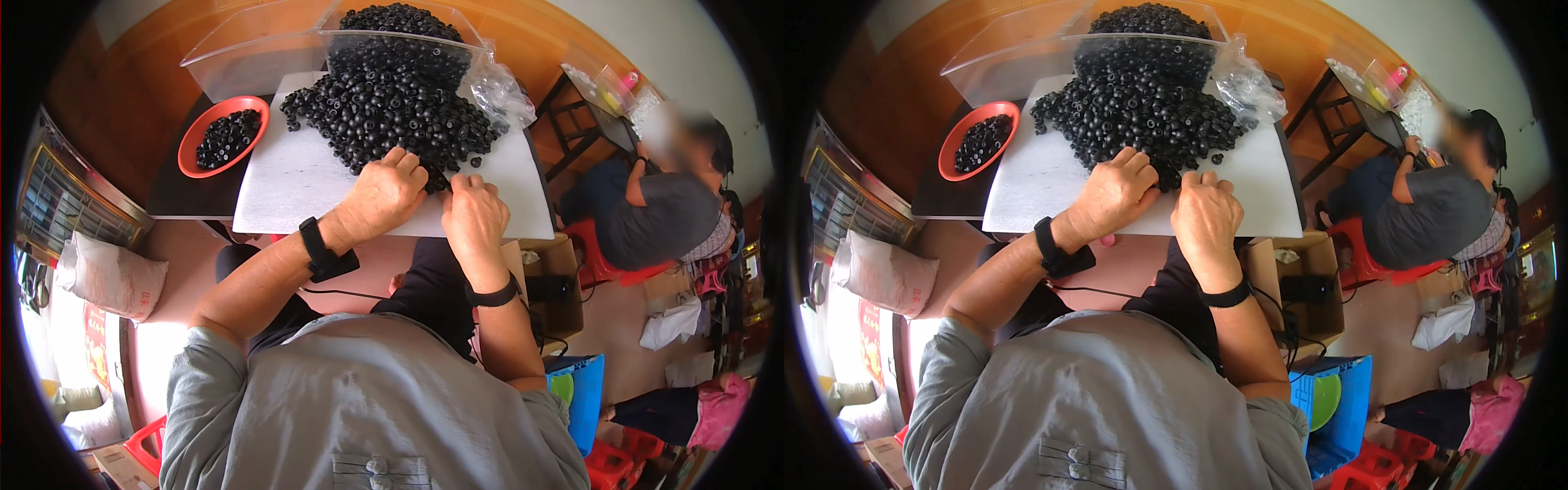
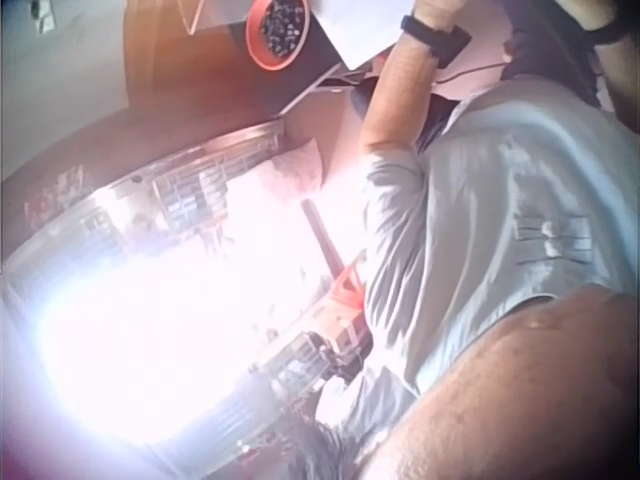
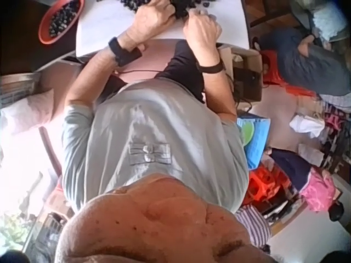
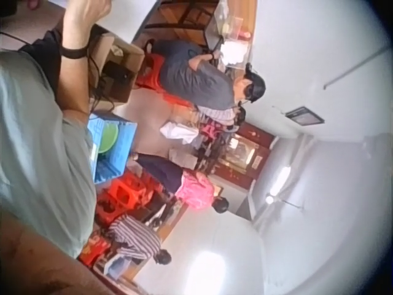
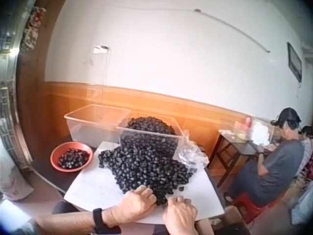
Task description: Sorting and processing small black components or fruit-like objects on a table.
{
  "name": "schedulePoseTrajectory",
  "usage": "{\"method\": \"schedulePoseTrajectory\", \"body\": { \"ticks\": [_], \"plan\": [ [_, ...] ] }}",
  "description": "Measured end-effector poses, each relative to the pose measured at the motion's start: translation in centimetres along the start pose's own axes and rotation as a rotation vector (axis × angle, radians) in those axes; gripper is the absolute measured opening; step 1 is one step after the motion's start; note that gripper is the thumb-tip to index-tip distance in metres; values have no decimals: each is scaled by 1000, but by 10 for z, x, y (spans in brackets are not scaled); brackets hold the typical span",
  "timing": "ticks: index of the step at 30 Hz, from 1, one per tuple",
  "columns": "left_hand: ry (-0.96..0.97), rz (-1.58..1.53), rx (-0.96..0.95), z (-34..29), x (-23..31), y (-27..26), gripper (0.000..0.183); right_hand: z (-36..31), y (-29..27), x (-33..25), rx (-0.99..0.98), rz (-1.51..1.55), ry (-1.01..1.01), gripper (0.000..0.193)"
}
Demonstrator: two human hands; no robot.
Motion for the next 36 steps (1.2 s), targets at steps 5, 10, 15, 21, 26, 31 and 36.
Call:
{"method": "schedulePoseTrajectory", "body": {
  "ticks": [5, 10, 15, 21, 26, 31, 36],
  "plan": [
    [10, -12, 12, -5, -3, 1, 14, 1, -5, 12, 1, 42, 43, 12],
    [54, -87, 66, -6, 2, -24, 20, -4, -15, 25, 24, 128, 59, 14],
    [-150, -206, 84, -34, -14, -75, 26, -9, -34, 18, 89, 281, -123, 10],
    [-433, -84, 14, -78, -51, -87, 14, -8, -25, -30, 19, 335, -277, 11],
    [-431, -50, 97, -84, -52, -86, 15, 0, -4, -55, 73, 291, -351, 16],
    [-561, -164, 140, -87, -55, -87, 18, 15, 0, -44, 55, 263, -301, 18],
    [-598, -203, 126, -89, -55, -93, 20, 9, -9, -46, 30, 379, -336, 16]
  ]
}}
Point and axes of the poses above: each hand's wrist, its own z-axis towards the middle knuckle, its own y-axis out of the palm, x = y × z, the point moved 4 cm from there along z, towards the middle knuckle, and after that the axes turned 1 degree about x, right-handed, at the moved point
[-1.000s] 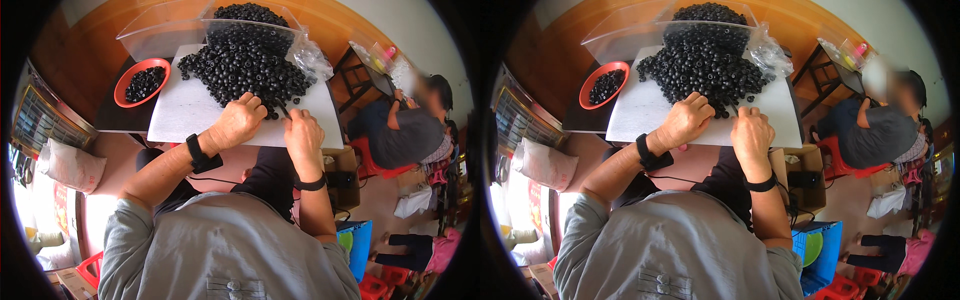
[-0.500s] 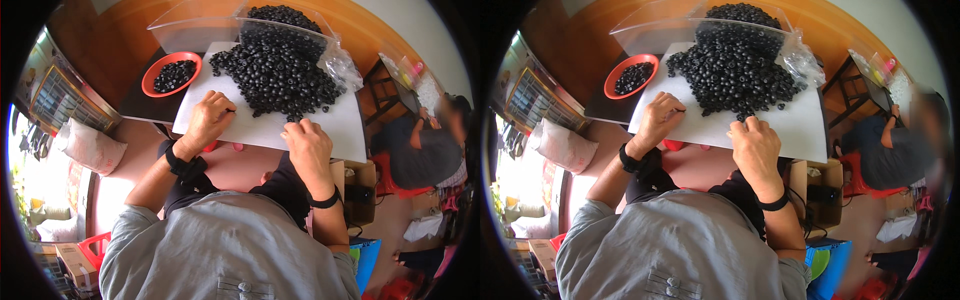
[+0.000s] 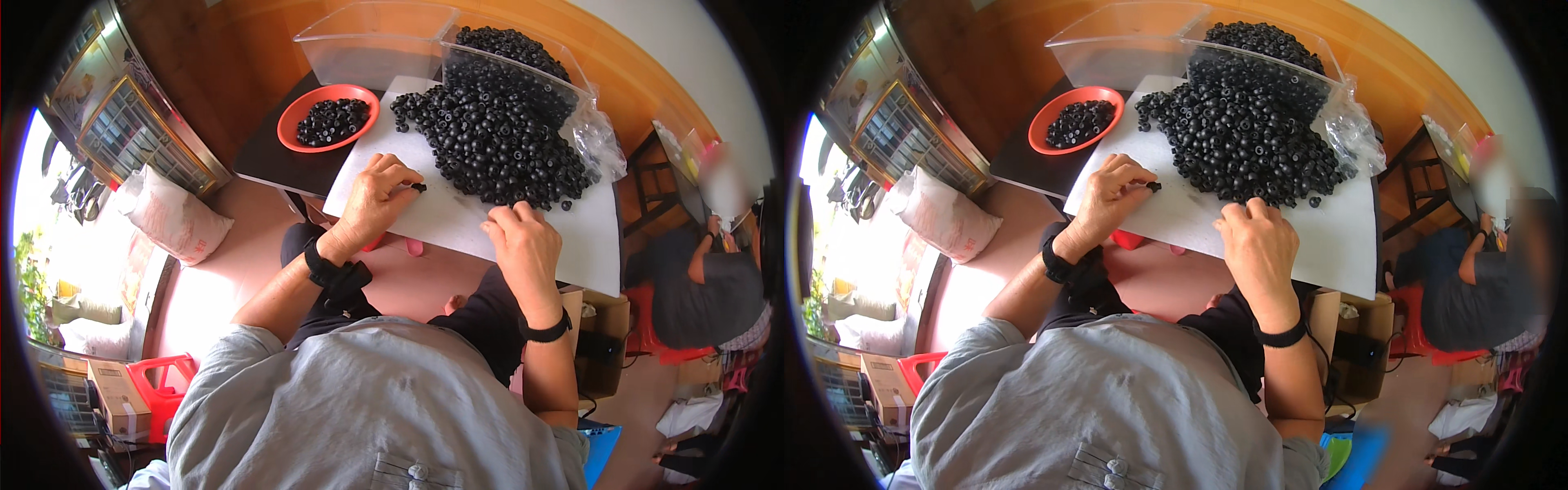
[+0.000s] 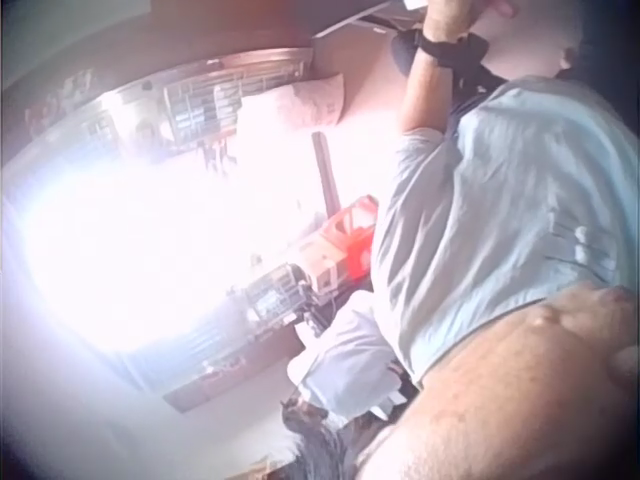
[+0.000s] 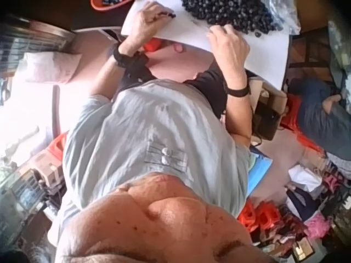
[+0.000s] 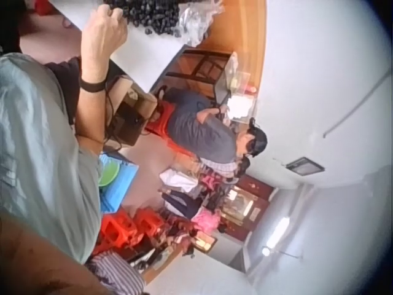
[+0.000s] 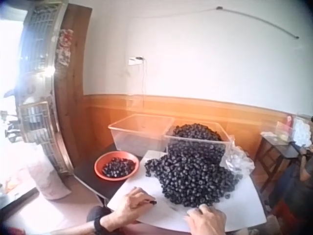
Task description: Sorting and processing small black components or fruit-like objects on a table.
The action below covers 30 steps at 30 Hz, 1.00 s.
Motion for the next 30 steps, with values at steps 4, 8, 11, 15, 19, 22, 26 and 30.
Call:
{"method": "schedulePoseTrajectory", "body": {
  "ticks": [4, 8, 11, 15, 19, 22, 26, 30],
  "plan": [
    [108, 119, 15, 3, 7, 4, 14, -7, 3, -5, 4, -5, -38, 14],
    [169, 238, 2, 8, 12, 3, 7, 1, -2, -6, 41, 180, 28, 12],
    [167, 213, -51, 13, 1, 2, 11, 6, -1, -10, -1, 300, 46, 12],
    [128, 141, -51, 10, -4, -13, 11, 3, 10, -18, 1, 198, 0, 5],
    [27, 51, 5, 3, -6, -21, 9, 2, 22, -22, 55, 89, -19, 5],
    [21, 148, 38, 7, 0, -14, 11, 1, 29, -20, 86, 74, -17, 8],
    [30, 226, 54, 9, -3, -9, 17, 0, 32, -17, 135, 92, -26, 10],
    [5, 222, 119, 4, -7, -12, 19, -1, 33, -19, 136, 77, -42, 11]
  ]
}}
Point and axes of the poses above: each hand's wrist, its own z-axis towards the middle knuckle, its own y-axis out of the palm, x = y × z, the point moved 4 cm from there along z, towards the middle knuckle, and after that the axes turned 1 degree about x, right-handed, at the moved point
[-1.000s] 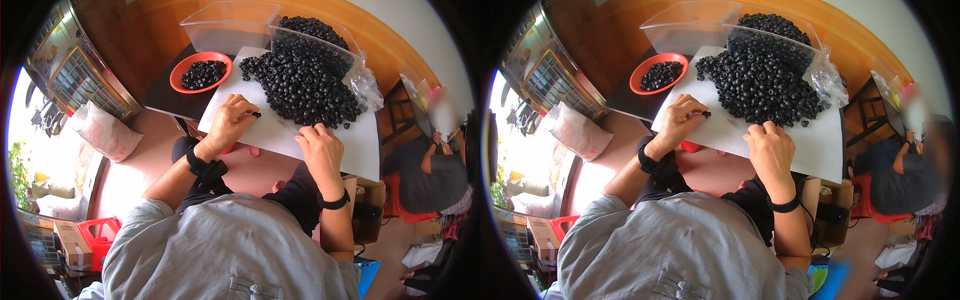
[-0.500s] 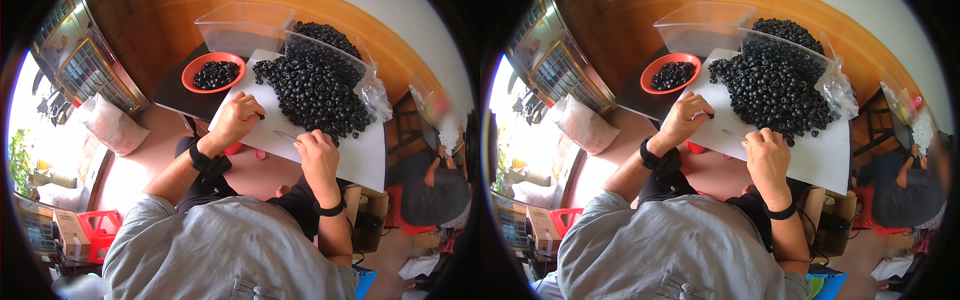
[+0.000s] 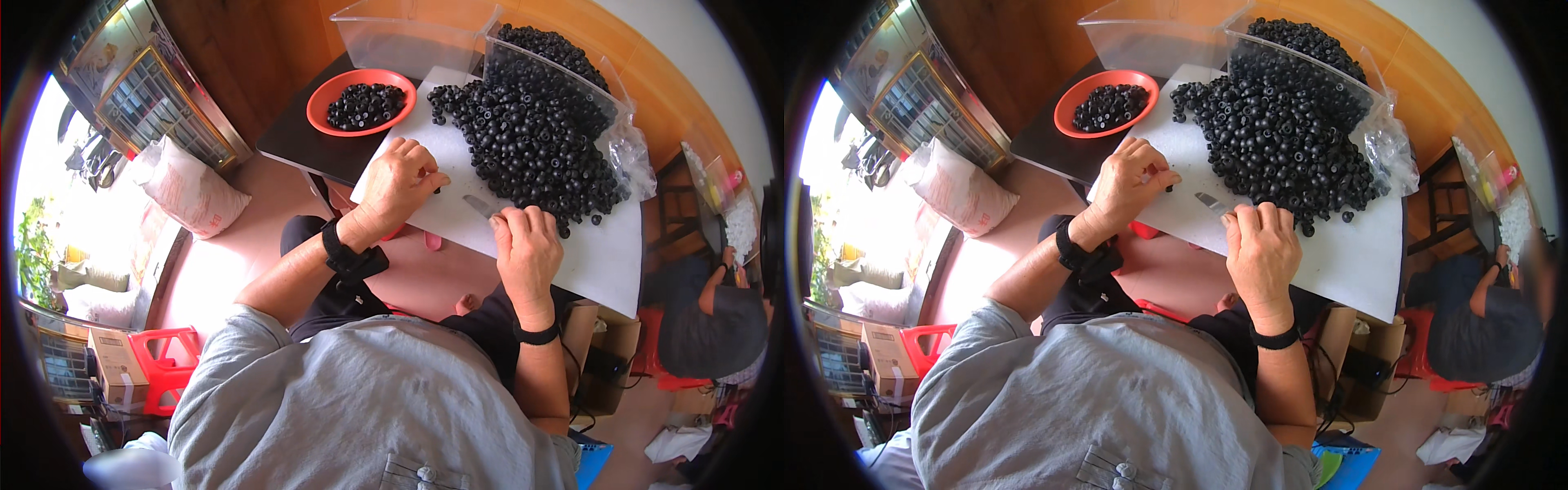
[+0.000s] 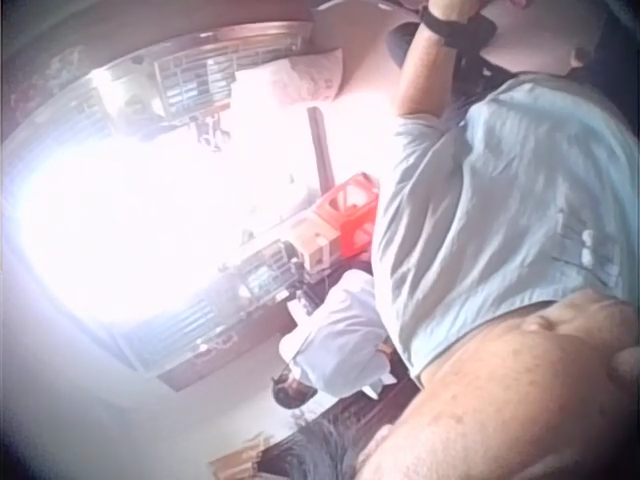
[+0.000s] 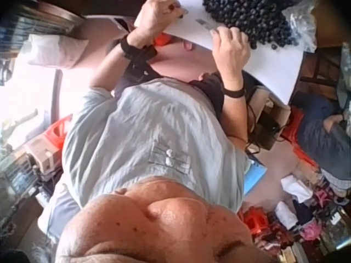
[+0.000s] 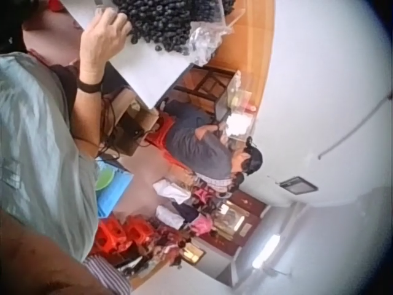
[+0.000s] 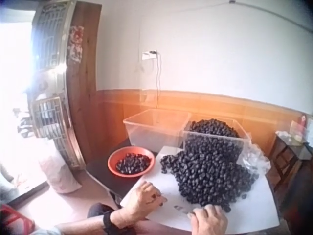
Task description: Sorting and processing small black components or fruit-like objects on a table.
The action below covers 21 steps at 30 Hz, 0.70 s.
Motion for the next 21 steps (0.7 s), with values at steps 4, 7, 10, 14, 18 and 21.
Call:
{"method": "schedulePoseTrajectory", "body": {
  "ticks": [4, 7, 10, 14, 18, 21],
  "plan": [
    [130, -23, -68, 1, 9, 0, 16, 0, 1, -1, 29, -22, -11, 12],
    [241, -22, -112, 0, 14, 5, 14, -1, -1, -1, 36, -32, -11, 11],
    [278, -14, -126, -2, 14, 3, 11, -1, -1, -2, 42, -41, -16, 11],
    [290, 129, -108, -5, 12, 2, 13, -1, 0, -1, 53, -25, -7, 12],
    [324, 228, -120, -9, 23, 2, 17, -1, 0, -1, 53, -35, -12, 12],
    [308, 229, -148, -4, 20, 3, 20, 0, -1, -4, 42, -44, -13, 12]
  ]
}}
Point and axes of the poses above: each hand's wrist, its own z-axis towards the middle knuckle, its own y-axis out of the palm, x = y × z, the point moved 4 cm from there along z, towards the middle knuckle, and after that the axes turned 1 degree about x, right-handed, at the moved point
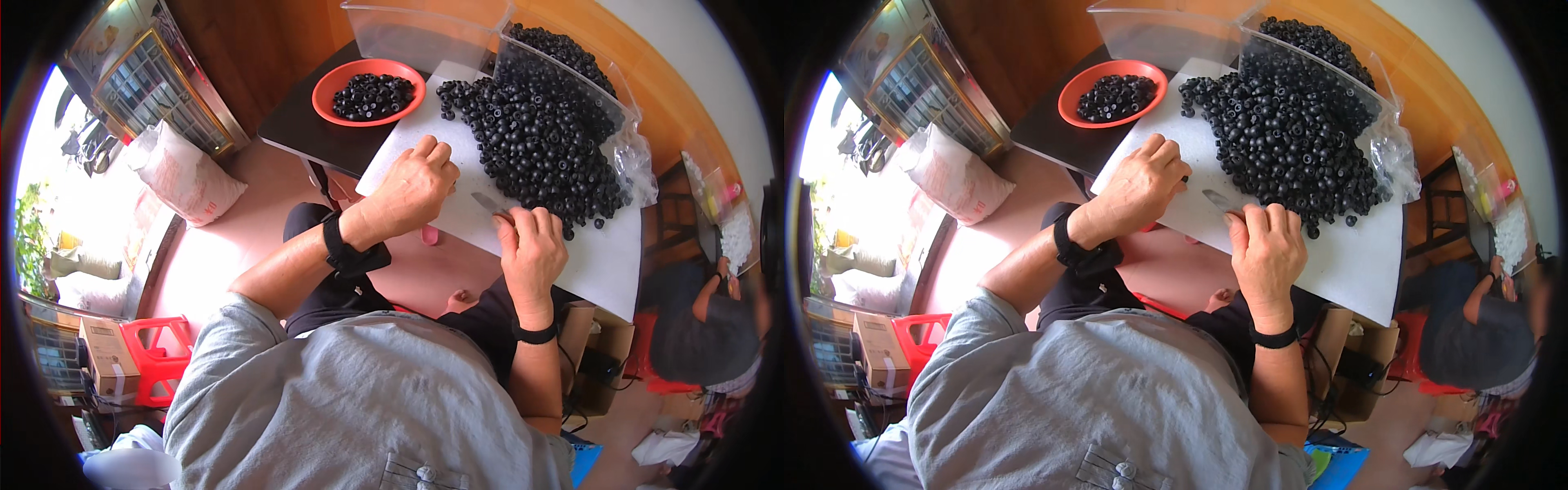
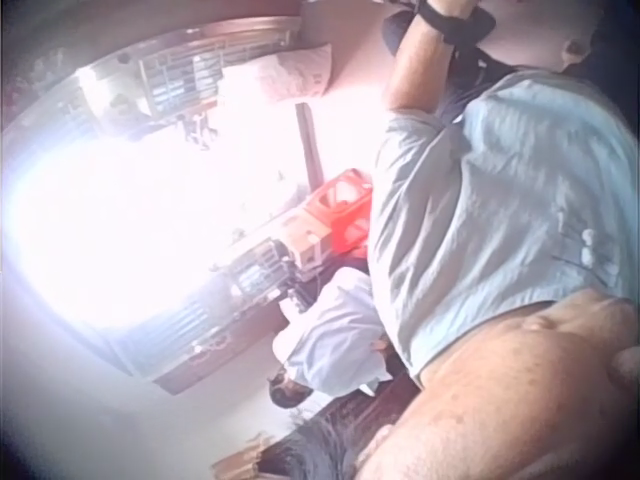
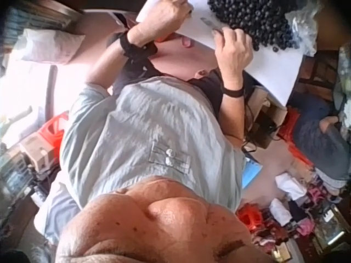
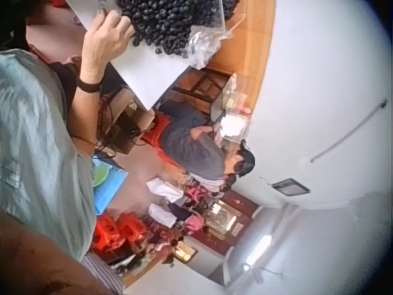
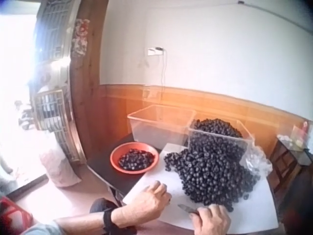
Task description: Sorting and processing small black components or fruit-like objects on a table.
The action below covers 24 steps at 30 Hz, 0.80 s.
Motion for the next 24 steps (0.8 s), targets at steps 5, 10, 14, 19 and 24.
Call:
{"method": "schedulePoseTrajectory", "body": {
  "ticks": [5, 10, 14, 19, 24],
  "plan": [
    [-145, -422, 33, 4, -6, 3, 15, 1, -9, 6, 21, 194, 39, 12],
    [-663, -1197, -177, 4, -5, 4, 16, 8, -27, 10, 65, 504, 293, 21],
    [-710, -1646, -143, 1, 2, 24, 20, 9, -15, 7, -89, 564, 381, 26],
    [-712, -1789, -127, -2, 2, 31, 20, 8, -12, 11, -93, 536, 374, 27],
    [-663, -1598, -147, -3, 4, 29, 22, 13, -10, 10, -156, 509, 394, 29]
  ]
}}
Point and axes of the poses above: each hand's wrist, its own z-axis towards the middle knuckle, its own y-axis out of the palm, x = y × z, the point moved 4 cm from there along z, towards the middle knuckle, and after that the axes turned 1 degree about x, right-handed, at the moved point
